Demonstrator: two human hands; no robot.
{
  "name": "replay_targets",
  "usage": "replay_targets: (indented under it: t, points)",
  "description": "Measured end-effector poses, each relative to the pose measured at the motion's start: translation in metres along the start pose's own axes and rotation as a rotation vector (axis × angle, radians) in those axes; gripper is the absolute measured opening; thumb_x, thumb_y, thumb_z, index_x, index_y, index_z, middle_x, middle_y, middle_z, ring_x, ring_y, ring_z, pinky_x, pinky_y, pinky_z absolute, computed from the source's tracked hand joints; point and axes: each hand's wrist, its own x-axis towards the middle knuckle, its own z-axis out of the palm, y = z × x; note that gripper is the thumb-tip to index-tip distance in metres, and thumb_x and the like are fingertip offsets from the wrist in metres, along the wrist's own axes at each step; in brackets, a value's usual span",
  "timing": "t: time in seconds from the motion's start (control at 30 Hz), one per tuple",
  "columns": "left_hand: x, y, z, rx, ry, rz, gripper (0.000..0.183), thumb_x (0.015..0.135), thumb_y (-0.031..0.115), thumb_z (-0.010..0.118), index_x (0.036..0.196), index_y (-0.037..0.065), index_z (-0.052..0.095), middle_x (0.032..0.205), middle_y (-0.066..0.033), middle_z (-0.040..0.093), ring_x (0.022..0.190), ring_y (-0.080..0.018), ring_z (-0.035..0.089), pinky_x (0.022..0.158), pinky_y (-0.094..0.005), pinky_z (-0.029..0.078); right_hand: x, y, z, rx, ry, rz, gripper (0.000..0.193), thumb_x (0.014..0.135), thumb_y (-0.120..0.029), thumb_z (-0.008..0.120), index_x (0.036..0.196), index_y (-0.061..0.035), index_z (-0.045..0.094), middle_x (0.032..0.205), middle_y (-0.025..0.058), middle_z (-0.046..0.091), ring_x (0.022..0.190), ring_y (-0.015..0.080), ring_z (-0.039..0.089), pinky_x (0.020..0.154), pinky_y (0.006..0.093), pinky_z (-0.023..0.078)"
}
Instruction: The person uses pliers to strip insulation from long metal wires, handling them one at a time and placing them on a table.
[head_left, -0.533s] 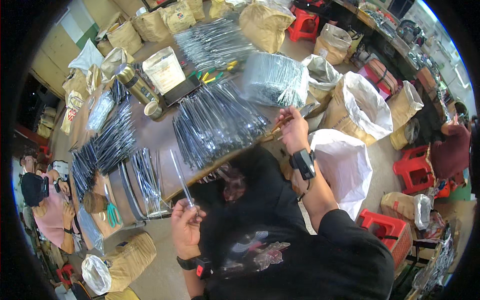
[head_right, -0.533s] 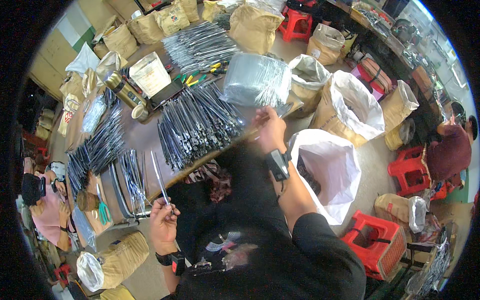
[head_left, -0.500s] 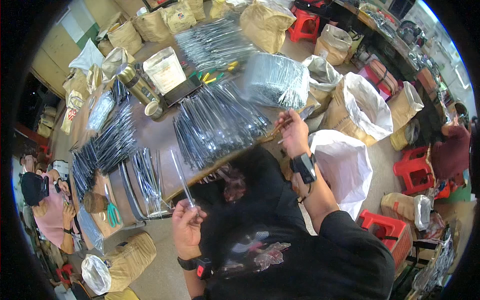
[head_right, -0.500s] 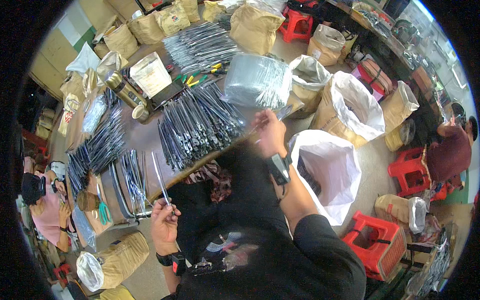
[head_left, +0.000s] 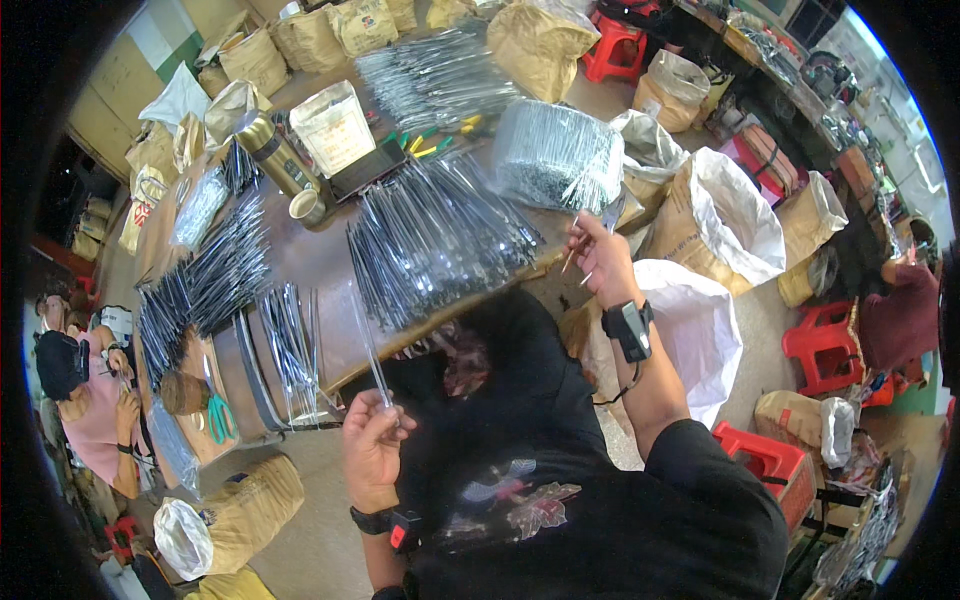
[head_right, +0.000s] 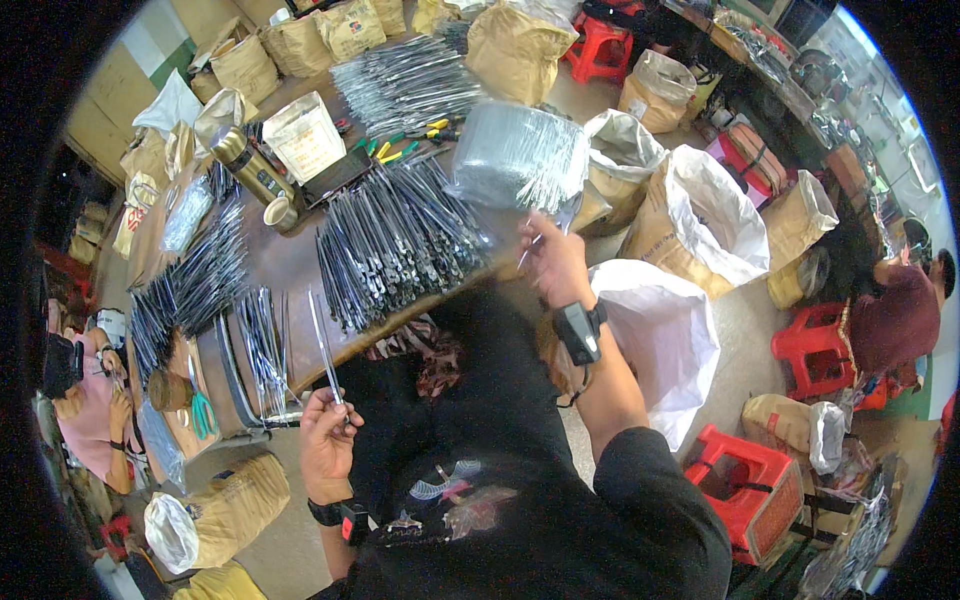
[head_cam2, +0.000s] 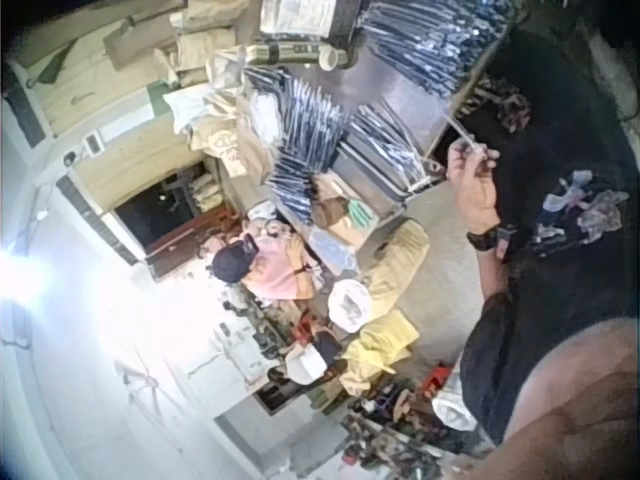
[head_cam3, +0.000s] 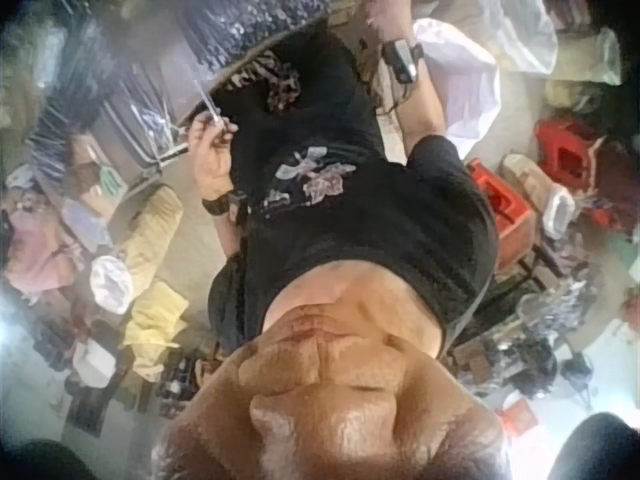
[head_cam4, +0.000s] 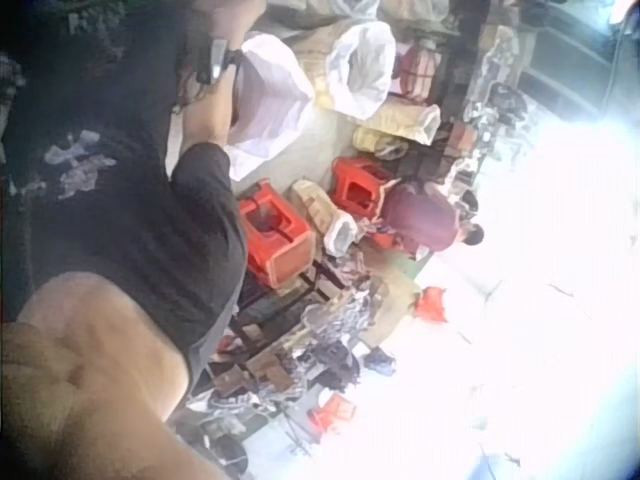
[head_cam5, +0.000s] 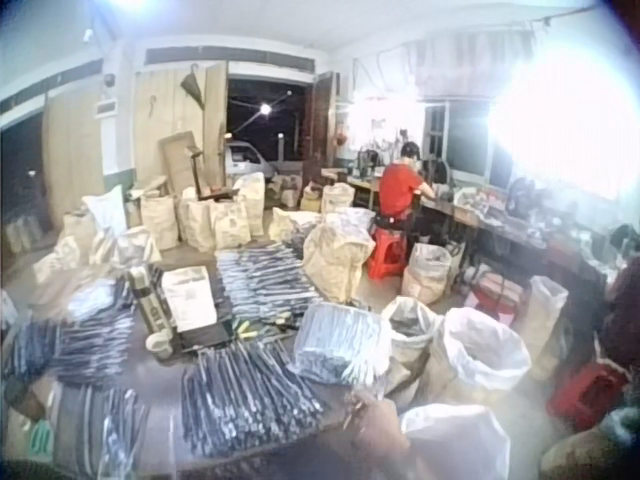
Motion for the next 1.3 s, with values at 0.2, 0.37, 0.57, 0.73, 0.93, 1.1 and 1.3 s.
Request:
replay_targets:
  t: [0.2,0.37,0.57,0.73,0.93,1.1,1.3]
  points:
    - [0.002,-0.007,0.001,0.027,-0.022,-0.034,0.018,0.078,-0.001,0.056,0.096,0.001,0.053,0.075,-0.0085,0.061,0.059,-0.0158,0.061,0.048,-0.0185,0.047,0.002,0.012,-0.004,0.189,-0.015,0.100,0.013,0.085,-0.013,0.057,0.089,-0.0013,0.055,0.078,0.0063,0.060,0.067,0.0148,0.054,0.067,0.0317,0.049]
    - [0.002,-0.004,0.004,0.032,-0.028,-0.043,0.019,0.077,-0.002,0.056,0.096,0.001,0.053,0.075,-0.0087,0.061,0.061,-0.0162,0.062,0.049,-0.0185,0.047,0.007,0.018,-0.009,0.320,-0.104,0.072,0.012,0.086,-0.013,0.056,0.089,-0.0017,0.054,0.077,0.0051,0.058,0.066,0.0147,0.053,0.070,0.0321,0.048]
    - [-0.001,-0.006,0.008,0.046,0.014,-0.062,0.019,0.077,-0.003,0.057,0.095,0.002,0.054,0.077,-0.0084,0.061,0.064,-0.0174,0.064,0.050,-0.0188,0.048,-0.016,0.001,0.003,0.287,-0.151,0.100,0.011,0.087,-0.010,0.052,0.092,-0.0001,0.053,0.074,0.0051,0.056,0.065,0.0157,0.053,0.070,0.0327,0.049]
    - [0.001,0.000,0.011,0.054,-0.012,-0.046,0.018,0.077,-0.003,0.058,0.094,0.003,0.055,0.079,-0.0083,0.061,0.066,-0.0180,0.064,0.051,-0.0186,0.048,0.012,-0.030,0.009,0.351,-0.265,0.061,0.011,0.089,-0.012,0.050,0.085,-0.0018,0.050,0.073,0.0046,0.052,0.070,0.0192,0.053,0.072,0.0292,0.047]
    - [0.001,0.000,0.008,0.045,0.010,-0.041,0.017,0.077,-0.004,0.056,0.094,0.002,0.055,0.078,-0.0083,0.061,0.069,-0.0199,0.064,0.055,-0.0209,0.052,-0.018,-0.020,0.017,0.333,-0.265,0.142,0.006,0.086,-0.008,0.052,0.083,-0.0025,0.051,0.071,0.0049,0.055,0.066,0.0178,0.053,0.069,0.0321,0.048]
    - [0.001,-0.003,0.003,0.006,0.014,-0.061,0.020,0.078,-0.005,0.054,0.097,0.000,0.054,0.085,-0.0087,0.060,0.078,-0.0236,0.064,0.067,-0.0253,0.055,-0.052,-0.001,0.038,-0.047,-0.247,0.099,0.010,0.083,-0.007,0.056,0.090,-0.0021,0.052,0.073,0.0080,0.056,0.063,0.0169,0.057,0.063,0.0341,0.051]
    - [0.009,-0.001,0.022,0.045,-0.118,-0.111,0.021,0.077,-0.002,0.058,0.096,0.003,0.052,0.085,-0.0073,0.059,0.079,-0.0252,0.064,0.061,-0.0252,0.053,-0.107,0.027,0.076,-0.281,-0.541,0.144,0.018,0.079,-0.003,0.061,0.092,-0.0019,0.049,0.075,0.0143,0.060,0.063,0.0189,0.061,0.060,0.0296,0.053]
